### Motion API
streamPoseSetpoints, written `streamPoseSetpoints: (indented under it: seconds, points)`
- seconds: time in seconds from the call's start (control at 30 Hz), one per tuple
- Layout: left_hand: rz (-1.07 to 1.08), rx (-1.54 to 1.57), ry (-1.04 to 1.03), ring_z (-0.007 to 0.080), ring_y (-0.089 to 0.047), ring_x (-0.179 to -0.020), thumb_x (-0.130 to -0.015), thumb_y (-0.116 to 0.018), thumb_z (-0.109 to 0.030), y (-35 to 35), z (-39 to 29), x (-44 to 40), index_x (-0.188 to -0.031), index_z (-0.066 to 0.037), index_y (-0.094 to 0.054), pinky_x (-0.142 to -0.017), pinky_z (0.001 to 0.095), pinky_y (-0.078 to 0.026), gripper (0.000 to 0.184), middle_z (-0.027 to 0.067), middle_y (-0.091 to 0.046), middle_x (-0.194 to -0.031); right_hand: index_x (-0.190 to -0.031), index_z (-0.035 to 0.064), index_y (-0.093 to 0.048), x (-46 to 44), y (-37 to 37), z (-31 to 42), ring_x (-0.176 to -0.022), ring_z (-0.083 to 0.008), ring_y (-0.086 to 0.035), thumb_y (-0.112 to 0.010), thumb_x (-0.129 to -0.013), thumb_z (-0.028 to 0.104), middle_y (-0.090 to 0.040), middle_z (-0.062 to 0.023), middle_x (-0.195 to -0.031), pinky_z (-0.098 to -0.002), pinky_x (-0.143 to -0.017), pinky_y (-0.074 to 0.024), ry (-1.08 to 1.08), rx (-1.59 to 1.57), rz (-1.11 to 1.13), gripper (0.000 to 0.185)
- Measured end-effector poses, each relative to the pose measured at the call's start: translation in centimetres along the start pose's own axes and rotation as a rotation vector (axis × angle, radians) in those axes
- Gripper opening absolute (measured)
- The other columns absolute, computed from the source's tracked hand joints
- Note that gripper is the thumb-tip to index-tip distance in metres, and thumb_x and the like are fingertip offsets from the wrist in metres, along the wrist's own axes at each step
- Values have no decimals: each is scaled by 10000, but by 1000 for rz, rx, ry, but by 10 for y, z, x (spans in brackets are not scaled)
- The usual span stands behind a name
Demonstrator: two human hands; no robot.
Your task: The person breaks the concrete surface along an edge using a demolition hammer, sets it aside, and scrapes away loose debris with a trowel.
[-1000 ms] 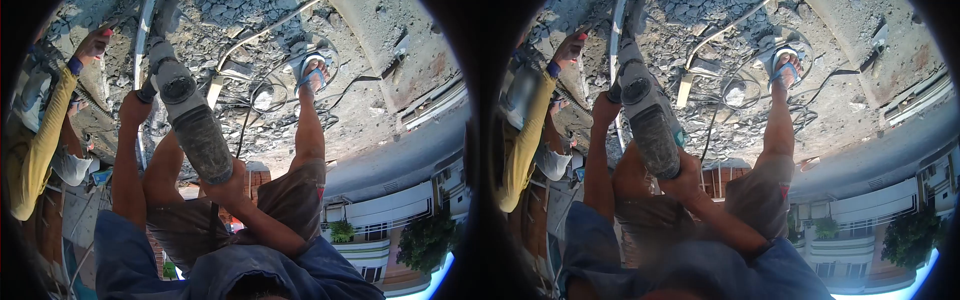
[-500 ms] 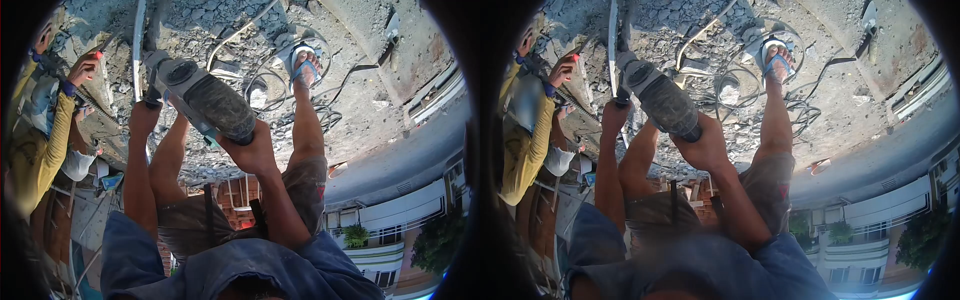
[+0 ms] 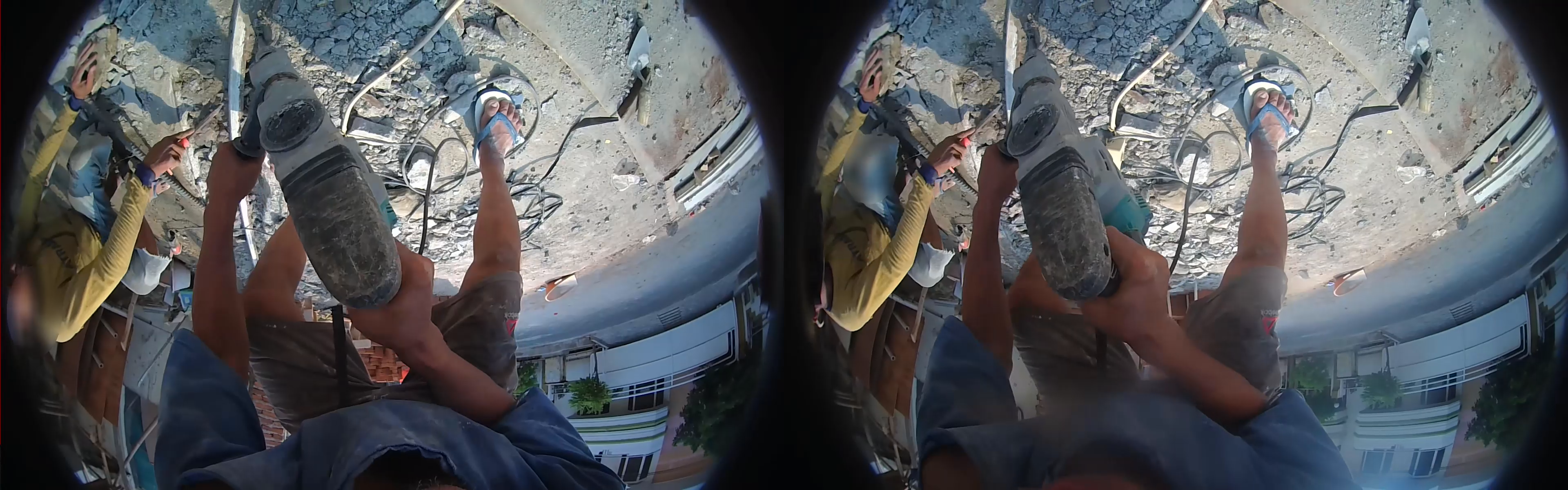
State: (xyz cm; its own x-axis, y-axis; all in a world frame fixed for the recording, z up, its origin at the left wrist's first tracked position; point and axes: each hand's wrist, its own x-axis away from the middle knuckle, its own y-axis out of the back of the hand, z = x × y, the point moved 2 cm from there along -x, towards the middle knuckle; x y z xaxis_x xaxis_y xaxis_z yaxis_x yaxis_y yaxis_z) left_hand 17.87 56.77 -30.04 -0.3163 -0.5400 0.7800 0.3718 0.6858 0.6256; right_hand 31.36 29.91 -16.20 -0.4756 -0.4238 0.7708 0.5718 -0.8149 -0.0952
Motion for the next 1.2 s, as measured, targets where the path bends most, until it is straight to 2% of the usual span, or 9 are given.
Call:
streamPoseSetpoints:
  seconds: [0.2,0.53,0.6,0.63,0.77,0.83,1.0,1.13,1.2]
  points:
    - [85,-33,60,419,-659,-870,-767,-705,-327,9,-4,-39,-868,34,-674,-712,459,-515,377,261,-668,-802,-983,36,-656,-35,-15,3,-703,-279,-705,-706,-630,49,-682,-140,-750,-342,-625,-519,-48,-41,-89,357]
    - [155,25,99,421,-666,-849,-747,-684,-351,25,-67,-63,-864,41,-686,-743,454,-516,410,256,-677,-810,-883,-37,-674,-109,42,53,-732,-113,-650,-745,-722,54,-701,-73,-807,-276,-655,-502,-143,59,-148,199]
    - [185,119,109,379,-685,-721,-737,-690,-324,24,-73,-70,-831,53,-678,-673,424,-520,389,231,-675,-740,-834,-32,-669,-128,50,76,-684,-91,-613,-721,-719,46,-676,-38,-751,-265,-610,-475,-195,107,-91,149]
    - [274,210,189,291,-656,-562,-732,-706,-299,34,-79,-69,-808,56,-669,-573,389,-503,365,180,-656,-655,-764,31,-633,-136,49,77,-463,-80,-500,-756,-669,1,-587,-10,-614,-230,-456,-366,-171,28,-134,159]
    - [276,94,70,199,-588,-478,-711,-732,-260,53,-70,-87,-736,72,-619,-488,372,-451,352,114,-593,-560,-788,26,-630,-135,32,102,-468,-94,-507,-756,-674,24,-576,-21,-597,-240,-457,-369,-142,10,-115,170]
    - [292,94,55,196,-573,-459,-711,-731,-249,64,-73,-95,-718,71,-618,-471,369,-443,339,112,-580,-543,-814,24,-627,-139,26,117,-469,-110,-512,-743,-694,39,-573,-33,-599,-247,-466,-382,-316,37,-132,168]
    - [381,2,90,180,-518,-399,-713,-723,-211,87,-69,-117,-641,54,-600,-435,369,-423,301,97,-537,-483,-852,15,-610,-150,8,145,-458,-123,-503,-715,-723,25,-562,-42,-600,-260,-466,-393,-287,-22,-86,167]
    - [383,-117,50,269,-659,-557,-740,-637,-258,97,-62,-116,-767,41,-673,-561,392,-514,302,165,-654,-644,-842,22,-597,-141,-12,146,-454,-109,-502,-714,-745,3,-559,-34,-620,-248,-432,-377,-278,-111,-127,153]
    - [229,-172,8,361,-701,-825,-752,-597,-244,103,-58,-108,-888,37,-694,-772,439,-530,327,210,-701,-862,-832,28,-594,-128,-23,132,-455,-100,-502,-714,-752,-2,-560,-28,-624,-238,-419,-369,-268,-128,-170,148]
